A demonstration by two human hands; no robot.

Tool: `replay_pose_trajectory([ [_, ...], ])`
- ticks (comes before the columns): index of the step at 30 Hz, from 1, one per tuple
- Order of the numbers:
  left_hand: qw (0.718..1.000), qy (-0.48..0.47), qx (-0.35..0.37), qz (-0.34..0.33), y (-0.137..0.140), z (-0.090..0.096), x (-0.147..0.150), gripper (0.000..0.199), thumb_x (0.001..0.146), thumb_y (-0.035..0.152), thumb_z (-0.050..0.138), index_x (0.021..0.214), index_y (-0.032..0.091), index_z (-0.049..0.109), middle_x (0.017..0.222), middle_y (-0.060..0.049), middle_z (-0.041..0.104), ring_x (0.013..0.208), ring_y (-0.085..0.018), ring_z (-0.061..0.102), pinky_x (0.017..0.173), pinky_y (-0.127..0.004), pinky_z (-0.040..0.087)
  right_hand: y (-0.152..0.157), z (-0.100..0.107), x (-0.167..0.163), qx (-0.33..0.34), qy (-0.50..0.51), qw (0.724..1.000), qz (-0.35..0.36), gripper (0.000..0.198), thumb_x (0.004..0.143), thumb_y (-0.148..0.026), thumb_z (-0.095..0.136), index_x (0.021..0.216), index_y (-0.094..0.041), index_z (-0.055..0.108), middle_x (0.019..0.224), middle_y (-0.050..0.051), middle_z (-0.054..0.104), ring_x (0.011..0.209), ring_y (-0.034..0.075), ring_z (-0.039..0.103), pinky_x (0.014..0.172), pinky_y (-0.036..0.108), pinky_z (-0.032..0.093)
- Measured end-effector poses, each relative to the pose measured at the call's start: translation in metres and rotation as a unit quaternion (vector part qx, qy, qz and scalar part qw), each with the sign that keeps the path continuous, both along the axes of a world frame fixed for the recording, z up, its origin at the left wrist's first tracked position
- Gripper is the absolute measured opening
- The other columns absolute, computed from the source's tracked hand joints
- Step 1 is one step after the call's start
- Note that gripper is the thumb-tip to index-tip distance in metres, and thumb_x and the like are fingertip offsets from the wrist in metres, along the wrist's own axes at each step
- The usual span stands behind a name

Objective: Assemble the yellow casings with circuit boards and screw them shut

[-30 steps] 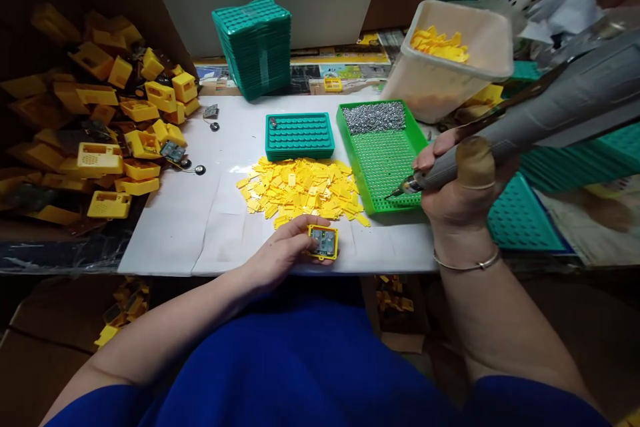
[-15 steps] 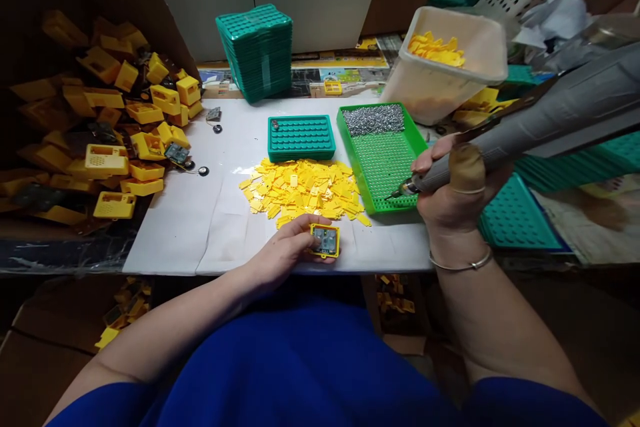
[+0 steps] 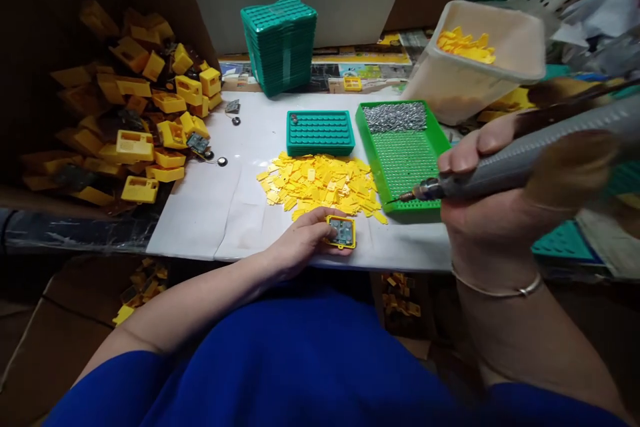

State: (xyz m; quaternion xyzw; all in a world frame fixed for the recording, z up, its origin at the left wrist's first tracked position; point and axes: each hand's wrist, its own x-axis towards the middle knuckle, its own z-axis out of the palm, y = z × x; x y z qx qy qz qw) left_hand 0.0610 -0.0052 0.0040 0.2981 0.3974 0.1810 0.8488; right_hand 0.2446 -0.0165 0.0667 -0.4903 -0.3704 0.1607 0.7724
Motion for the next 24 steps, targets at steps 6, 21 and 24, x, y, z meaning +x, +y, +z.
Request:
replay_pose_trajectory([
  [6,1.000,-0.004,-0.005,0.004,-0.001,-0.001,0.001,0.029,0.068,0.006,0.054,0.095,0.014,0.062,0.085,-0.003,0.064,0.074,-0.014,0.064,0.073,-0.032,0.058,-0.014,-0.006,-0.042,0.034,0.019,0.986,0.161,0.052,0.060,-0.068,0.079,0.070,-0.024,0.053,0.060,-0.007,0.035,0.039,0.008,0.038,0.035,0.027,0.032],
  [21,1.000,-0.016,-0.001,0.008,-0.001,-0.003,0.001,0.026,0.067,0.007,0.056,0.091,0.014,0.062,0.089,-0.003,0.063,0.074,-0.013,0.063,0.077,-0.035,0.058,-0.011,-0.022,-0.045,-0.020,-0.025,0.988,0.153,0.056,0.061,-0.078,0.070,0.066,-0.027,0.045,0.058,-0.004,0.037,0.039,0.013,0.036,0.034,0.032,0.032],
  [24,1.000,-0.013,-0.002,0.004,-0.001,-0.002,0.001,0.026,0.068,0.007,0.055,0.092,0.015,0.062,0.086,-0.002,0.063,0.074,-0.013,0.062,0.079,-0.036,0.058,-0.012,-0.022,-0.048,0.000,0.016,0.983,0.184,0.050,0.061,-0.068,0.078,0.074,-0.027,0.053,0.061,-0.006,0.040,0.040,0.011,0.039,0.036,0.030,0.033],
])
